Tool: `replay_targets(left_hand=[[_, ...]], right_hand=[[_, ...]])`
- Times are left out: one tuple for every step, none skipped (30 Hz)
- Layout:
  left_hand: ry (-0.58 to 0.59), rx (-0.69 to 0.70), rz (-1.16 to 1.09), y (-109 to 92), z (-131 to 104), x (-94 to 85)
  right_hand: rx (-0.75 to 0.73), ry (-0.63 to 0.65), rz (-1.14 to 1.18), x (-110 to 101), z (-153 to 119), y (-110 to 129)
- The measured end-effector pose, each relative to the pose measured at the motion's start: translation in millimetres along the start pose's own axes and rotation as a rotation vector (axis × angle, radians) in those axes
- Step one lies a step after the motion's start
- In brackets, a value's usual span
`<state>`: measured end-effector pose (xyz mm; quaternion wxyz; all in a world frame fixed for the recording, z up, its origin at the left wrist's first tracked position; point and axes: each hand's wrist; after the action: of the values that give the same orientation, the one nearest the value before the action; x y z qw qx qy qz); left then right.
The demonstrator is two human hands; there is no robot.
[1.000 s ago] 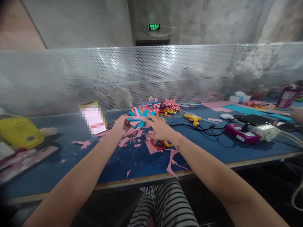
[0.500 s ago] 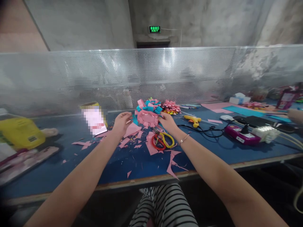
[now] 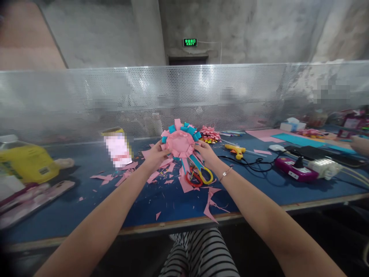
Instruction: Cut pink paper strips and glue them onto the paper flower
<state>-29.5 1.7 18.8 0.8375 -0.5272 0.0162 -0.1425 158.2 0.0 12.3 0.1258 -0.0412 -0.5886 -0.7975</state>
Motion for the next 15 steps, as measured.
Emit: replay_targets(left_hand=[[-0.007, 0.000, 0.017, 0, 0, -0.4], [-0.015, 0.001, 0.033, 0, 0, -0.8], [-0.022, 0.004, 0.045, 0, 0, -1.3], [-0.033, 0.007, 0.049, -1, 0, -1.8], [-0.046, 0.011, 0.046, -2, 0, -2.4], [-0.056, 0.014, 0.038, -3, 1, -3.1], [-0.063, 0.018, 0.031, -5, 1, -3.8], [-0.065, 0.023, 0.026, -6, 1, -4.5], [-0.060, 0.025, 0.025, -8, 2, -5.2], [-0.050, 0.024, 0.024, -9, 2, -5.8], [-0.034, 0.018, 0.023, -10, 2, -6.2], [-0.018, 0.005, 0.021, -10, 2, -6.4], [0.002, -0.015, 0.018, -11, 2, -6.4], [0.027, -0.045, 0.014, -11, 1, -6.1], [0.056, -0.082, 0.013, -11, 1, -5.6]], right_hand=[[0.018, 0.006, -0.005, 0, -1, 0], [0.041, 0.016, -0.002, 0, -1, 0], [0.067, 0.027, 0.005, -1, -1, -1], [0.097, 0.036, 0.017, -2, -1, -1], [0.123, 0.048, 0.032, -3, -1, -2], [0.140, 0.065, 0.053, -5, 0, -2], [0.154, 0.094, 0.080, -6, 1, -2], [0.166, 0.132, 0.113, -8, 1, -3], [0.175, 0.171, 0.150, -9, 2, -3], [0.183, 0.200, 0.186, -11, 3, -3], [0.189, 0.215, 0.212, -11, 3, -3], [0.198, 0.217, 0.223, -12, 3, -3], [0.209, 0.205, 0.220, -12, 3, -2], [0.220, 0.181, 0.204, -12, 4, -2], [0.238, 0.156, 0.174, -11, 4, -2]])
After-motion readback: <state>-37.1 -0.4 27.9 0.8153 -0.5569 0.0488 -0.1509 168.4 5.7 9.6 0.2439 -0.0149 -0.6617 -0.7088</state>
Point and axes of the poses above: each hand's wrist, its own z-axis towards the middle knuckle, its own x-axis out of the palm, y = z × x, and after that the axes turned 4 degrees about x, right-handed
